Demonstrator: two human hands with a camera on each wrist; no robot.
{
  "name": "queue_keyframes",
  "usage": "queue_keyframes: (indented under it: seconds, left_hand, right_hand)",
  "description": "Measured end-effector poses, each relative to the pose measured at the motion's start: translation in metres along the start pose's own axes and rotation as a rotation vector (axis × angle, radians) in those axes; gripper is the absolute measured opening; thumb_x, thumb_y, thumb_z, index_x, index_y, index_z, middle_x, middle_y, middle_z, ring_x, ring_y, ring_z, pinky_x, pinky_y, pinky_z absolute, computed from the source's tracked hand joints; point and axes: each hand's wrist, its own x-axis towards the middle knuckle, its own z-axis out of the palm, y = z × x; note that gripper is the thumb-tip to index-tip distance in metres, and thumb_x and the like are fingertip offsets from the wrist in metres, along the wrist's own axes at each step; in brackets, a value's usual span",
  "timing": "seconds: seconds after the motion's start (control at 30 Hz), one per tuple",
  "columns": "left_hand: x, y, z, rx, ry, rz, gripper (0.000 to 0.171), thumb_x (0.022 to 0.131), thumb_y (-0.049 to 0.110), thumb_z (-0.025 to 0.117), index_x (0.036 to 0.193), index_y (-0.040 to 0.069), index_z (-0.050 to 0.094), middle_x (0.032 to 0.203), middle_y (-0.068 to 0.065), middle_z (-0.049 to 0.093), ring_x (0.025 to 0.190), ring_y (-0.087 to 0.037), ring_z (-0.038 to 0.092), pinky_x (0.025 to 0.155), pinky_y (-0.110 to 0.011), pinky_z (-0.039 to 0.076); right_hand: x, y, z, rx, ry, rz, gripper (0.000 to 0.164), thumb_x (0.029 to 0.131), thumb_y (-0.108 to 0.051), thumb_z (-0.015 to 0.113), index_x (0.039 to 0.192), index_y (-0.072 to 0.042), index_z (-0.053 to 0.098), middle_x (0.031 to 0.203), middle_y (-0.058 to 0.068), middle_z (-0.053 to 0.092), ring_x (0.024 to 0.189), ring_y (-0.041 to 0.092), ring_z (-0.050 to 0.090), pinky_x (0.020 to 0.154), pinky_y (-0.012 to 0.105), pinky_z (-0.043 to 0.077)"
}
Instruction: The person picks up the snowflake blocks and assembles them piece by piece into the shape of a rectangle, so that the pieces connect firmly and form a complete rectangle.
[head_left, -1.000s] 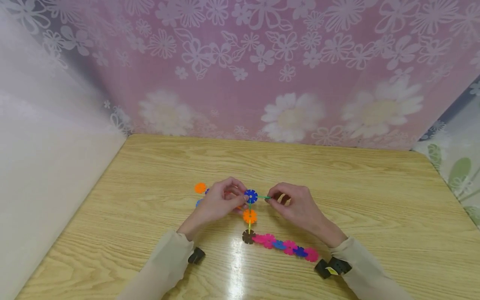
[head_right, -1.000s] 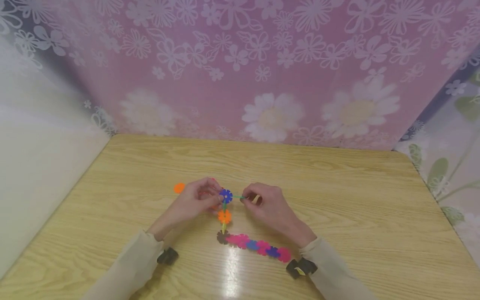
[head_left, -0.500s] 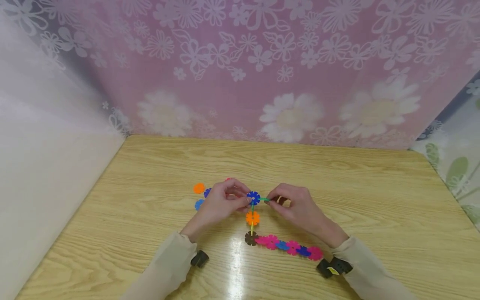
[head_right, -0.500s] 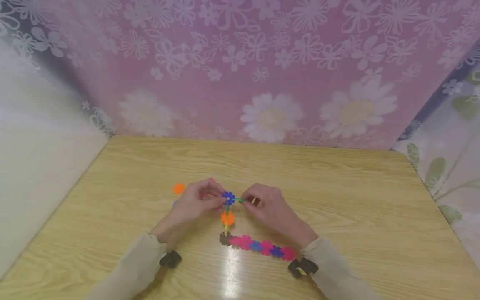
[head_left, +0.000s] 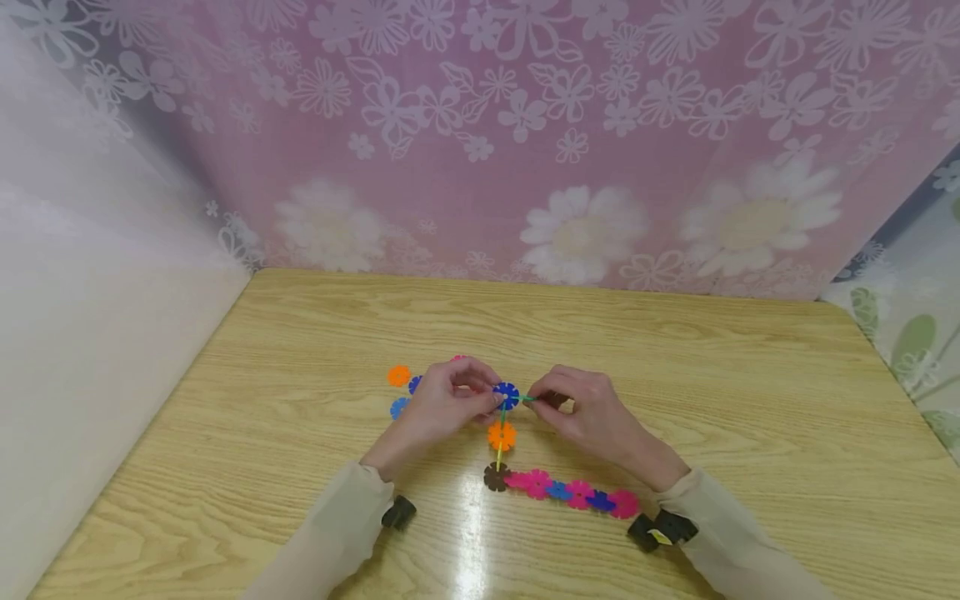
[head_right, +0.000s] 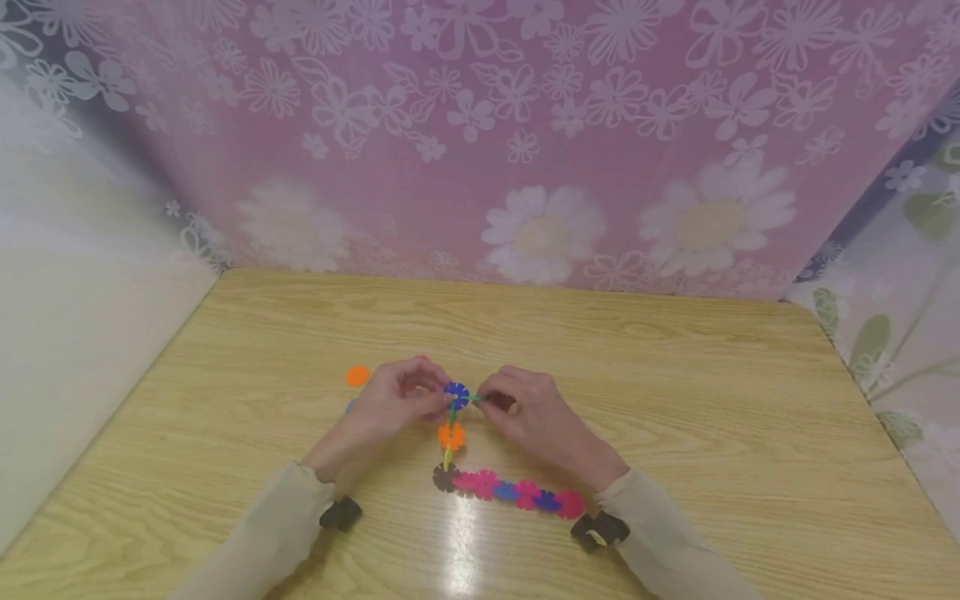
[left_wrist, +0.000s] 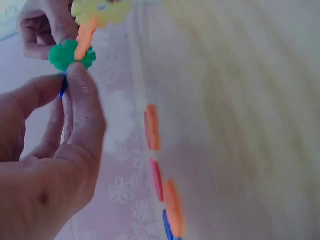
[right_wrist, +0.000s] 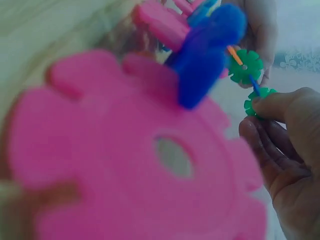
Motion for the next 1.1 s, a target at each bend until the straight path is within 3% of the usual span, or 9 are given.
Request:
queue_keyframes:
  seconds: [0.2, 0.33, 0.43, 0.7, 0.83, 1.1]
  left_hand:
    - [-0.001, 0.001, -0.006, 0.227, -0.018, 0.074, 0.018, 0.093, 0.025, 0.076, 0.110, 0.023, 0.069, 0.115, 0.003, 0.067, 0.100, -0.017, 0.070, 0.078, -0.035, 0.059]
    - [-0.004, 0.002, -0.008, 0.270, -0.044, 0.152, 0.014, 0.094, 0.024, 0.076, 0.107, 0.024, 0.071, 0.116, 0.004, 0.066, 0.103, -0.019, 0.068, 0.084, -0.035, 0.058]
    - [-0.006, 0.001, -0.009, 0.288, -0.051, 0.173, 0.008, 0.094, 0.020, 0.075, 0.102, 0.022, 0.072, 0.112, 0.004, 0.068, 0.100, -0.018, 0.068, 0.082, -0.034, 0.059]
    - [-0.012, -0.003, -0.014, 0.318, -0.021, 0.134, 0.006, 0.091, 0.013, 0.074, 0.097, 0.015, 0.072, 0.106, 0.002, 0.071, 0.088, -0.016, 0.069, 0.073, -0.031, 0.059]
    - [-0.016, -0.006, -0.022, 0.351, -0.003, 0.120, 0.007, 0.091, 0.013, 0.074, 0.094, 0.018, 0.071, 0.102, 0.003, 0.071, 0.084, -0.018, 0.068, 0.067, -0.031, 0.056]
    - [-0.019, -0.004, -0.035, 0.410, -0.014, 0.104, 0.007, 0.090, 0.014, 0.072, 0.094, 0.019, 0.071, 0.099, 0.005, 0.071, 0.088, -0.018, 0.066, 0.073, -0.034, 0.056]
  right_hand:
    - [0.001, -0.001, 0.001, 0.010, -0.023, 0.079, 0.020, 0.081, 0.008, 0.080, 0.091, -0.008, 0.074, 0.083, 0.002, 0.075, 0.070, 0.010, 0.071, 0.063, 0.019, 0.058]
    - [0.007, -0.003, 0.005, 0.056, -0.050, 0.135, 0.016, 0.083, 0.004, 0.080, 0.091, -0.009, 0.075, 0.085, 0.001, 0.077, 0.073, 0.009, 0.072, 0.065, 0.023, 0.060]
    - [0.011, -0.005, 0.009, 0.096, -0.072, 0.175, 0.012, 0.085, 0.001, 0.080, 0.091, -0.008, 0.075, 0.086, 0.003, 0.077, 0.074, 0.010, 0.073, 0.065, 0.024, 0.060]
    - [0.018, -0.008, 0.014, 0.137, -0.174, 0.273, 0.007, 0.088, -0.008, 0.081, 0.093, -0.008, 0.076, 0.087, 0.000, 0.078, 0.076, 0.009, 0.072, 0.068, 0.025, 0.060]
    - [0.024, -0.003, 0.010, 0.114, -0.243, 0.325, 0.009, 0.088, -0.008, 0.080, 0.096, -0.009, 0.077, 0.088, -0.001, 0.077, 0.079, 0.009, 0.071, 0.068, 0.024, 0.059]
    - [0.040, 0.022, 0.016, 0.004, -0.360, 0.341, 0.018, 0.091, -0.016, 0.078, 0.106, -0.008, 0.076, 0.098, 0.003, 0.077, 0.088, 0.015, 0.072, 0.078, 0.029, 0.059]
